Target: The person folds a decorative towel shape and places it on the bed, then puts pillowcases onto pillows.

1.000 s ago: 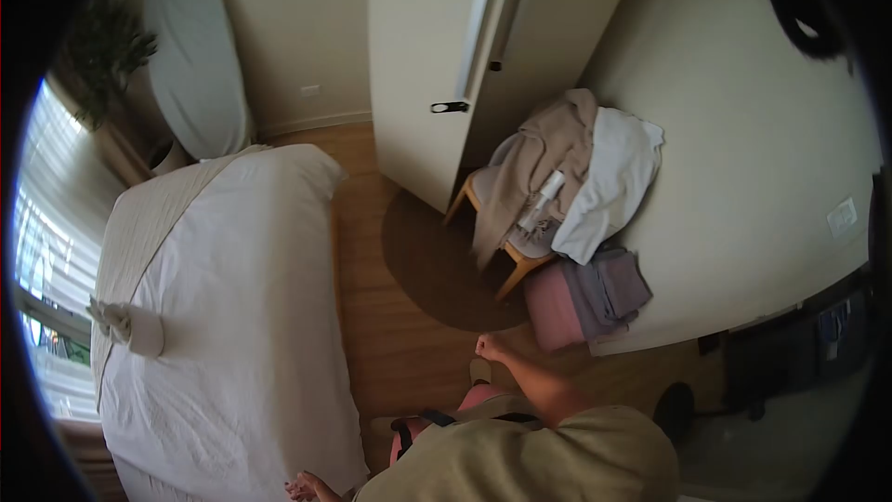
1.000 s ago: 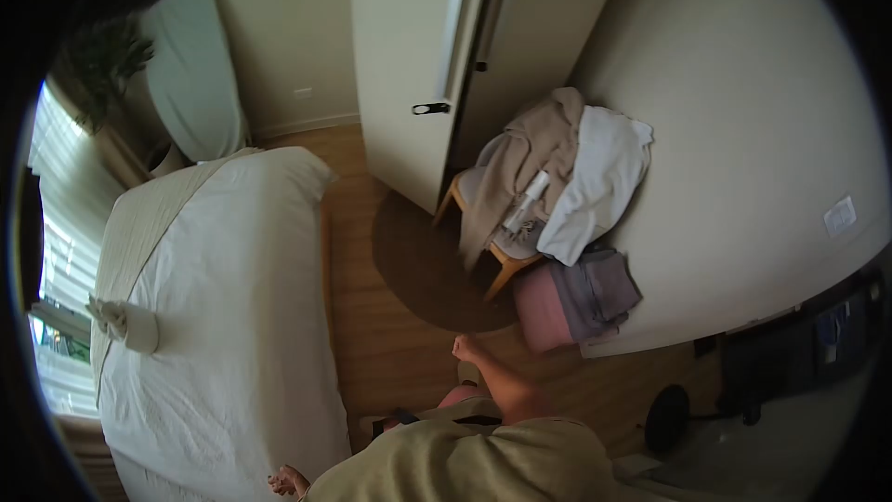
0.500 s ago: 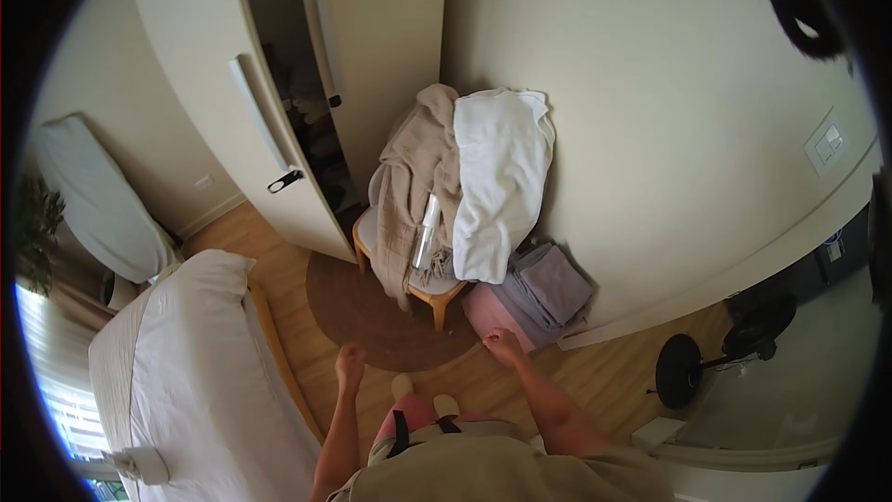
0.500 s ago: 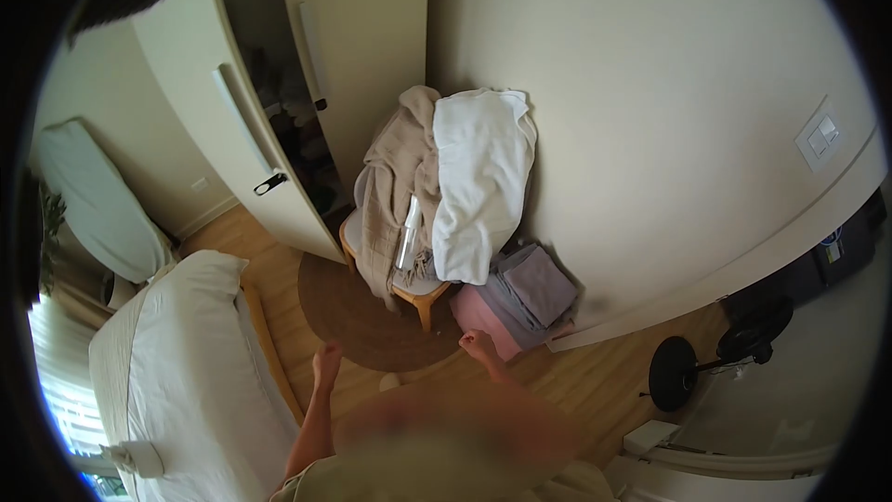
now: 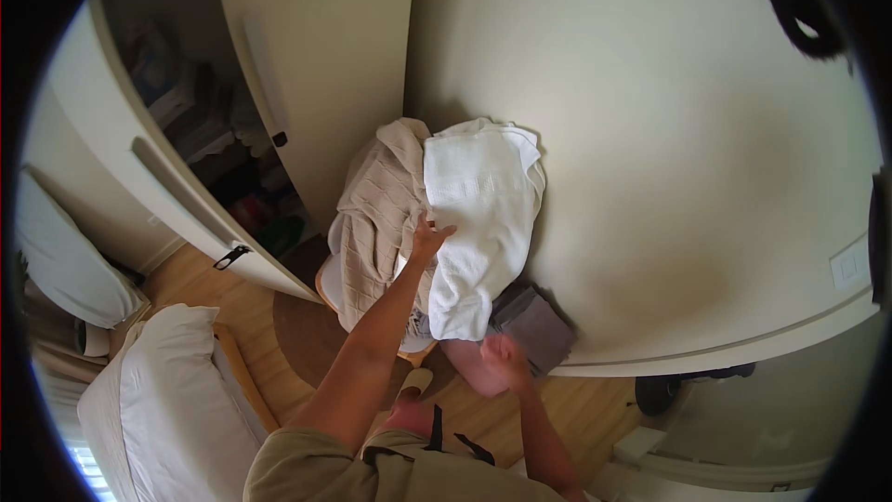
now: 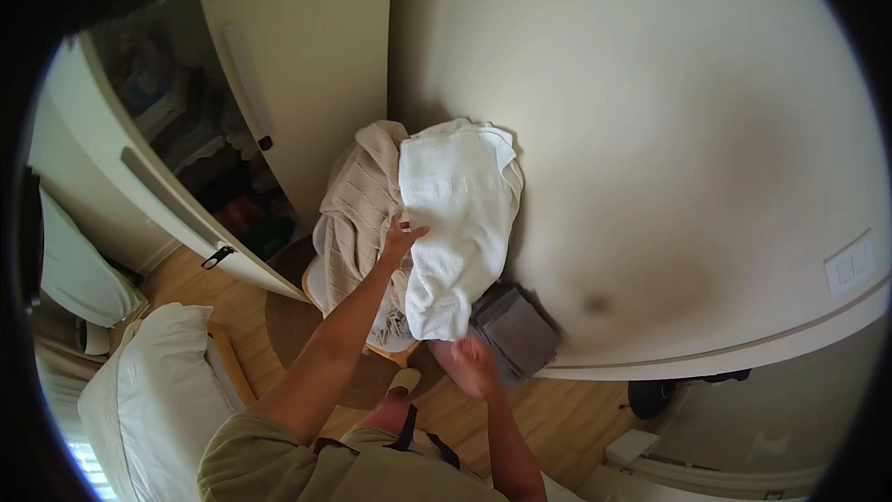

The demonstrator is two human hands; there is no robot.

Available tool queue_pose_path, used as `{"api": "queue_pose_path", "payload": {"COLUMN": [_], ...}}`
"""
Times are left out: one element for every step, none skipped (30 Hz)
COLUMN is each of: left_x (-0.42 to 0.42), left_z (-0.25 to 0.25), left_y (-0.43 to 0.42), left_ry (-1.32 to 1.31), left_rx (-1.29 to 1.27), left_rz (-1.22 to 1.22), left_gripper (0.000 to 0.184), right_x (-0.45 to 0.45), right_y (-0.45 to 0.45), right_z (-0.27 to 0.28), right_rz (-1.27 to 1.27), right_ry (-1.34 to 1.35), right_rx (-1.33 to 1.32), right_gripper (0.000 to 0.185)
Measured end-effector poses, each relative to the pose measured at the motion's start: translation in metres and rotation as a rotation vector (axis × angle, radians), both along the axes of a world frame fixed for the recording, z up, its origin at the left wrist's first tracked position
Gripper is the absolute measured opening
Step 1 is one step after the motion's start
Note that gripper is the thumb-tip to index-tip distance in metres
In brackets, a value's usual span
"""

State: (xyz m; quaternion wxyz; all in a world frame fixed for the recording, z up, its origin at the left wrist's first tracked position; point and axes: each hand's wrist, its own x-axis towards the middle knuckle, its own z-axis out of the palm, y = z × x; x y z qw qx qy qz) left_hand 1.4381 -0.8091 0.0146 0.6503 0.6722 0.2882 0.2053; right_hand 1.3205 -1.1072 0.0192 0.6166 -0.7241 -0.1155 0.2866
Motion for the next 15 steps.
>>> {"api": "queue_pose_path", "payload": {"left_x": [0.011, 0.023, 0.032, 0.035, 0.034, 0.037, 0.038, 0.027, 0.03, 0.027, 0.023, 0.022, 0.021, 0.019, 0.02], "left_z": [-0.004, -0.01, -0.018, -0.022, -0.026, -0.036, -0.042, -0.017, -0.029, -0.03, -0.02, -0.018, -0.02, -0.024, -0.03], "left_y": [0.0, 0.001, -0.003, -0.004, -0.003, 0.001, 0.01, 0.009, 0.014, 0.016, 0.01, 0.007, 0.005, 0.005, 0.006], "left_ry": [0.019, 0.042, 0.071, 0.035, 0.003, -0.034, -0.137, -0.137, -0.148, -0.154, -0.138, -0.133, -0.129, -0.076, -0.031], "left_rx": [-0.019, -0.001, 0.016, 0.043, 0.068, -0.076, -0.158, -0.154, -0.065, -0.014, -0.01, -0.044, -0.074, 0.02, 0.116], "left_rz": [-0.015, -0.043, -0.085, -0.07, -0.065, -0.043, -0.107, -0.115, -0.111, -0.13, -0.126, -0.122, -0.114, -0.093, -0.069], "left_gripper": [0.061, 0.063, 0.065, 0.063, 0.061, 0.054, 0.048, 0.044, 0.04, 0.039, 0.039, 0.038, 0.036, 0.034, 0.033], "right_x": [0.028, 0.048, 0.071, 0.09, 0.111, 0.132, 0.147, 0.152, 0.16, 0.165, 0.165, 0.158, 0.149, 0.135, 0.126], "right_y": [0.013, 0.039, 0.053, 0.06, 0.054, 0.047, 0.034, 0.017, 0.0, -0.019, -0.045, -0.077, -0.102, -0.113, -0.115], "right_z": [0.005, 0.024, 0.037, 0.059, 0.066, 0.065, 0.061, 0.052, 0.035, 0.013, -0.027, -0.083, -0.137, -0.19, -0.227], "right_rz": [0.008, -0.122, -0.141, -0.174, -0.156, -0.229, -0.289, -0.321, -0.457, -0.591, -0.615, -0.753, -0.875, -1.111, -1.34], "right_ry": [-0.087, -0.102, -0.102, -0.072, -0.161, -0.207, -0.267, -0.251, -0.125, 0.002, 0.016, 0.31, 0.603, 0.785, 0.963], "right_rx": [0.012, 0.187, 0.243, 0.133, -0.012, -0.008, -0.005, -0.03, -0.004, 0.026, 0.019, 0.231, 0.453, 0.429, 0.399], "right_gripper": [0.018, 0.017, 0.017, 0.017, 0.018, 0.019, 0.023, 0.023, 0.023, 0.024, 0.024, 0.025, 0.025, 0.031, 0.038]}}
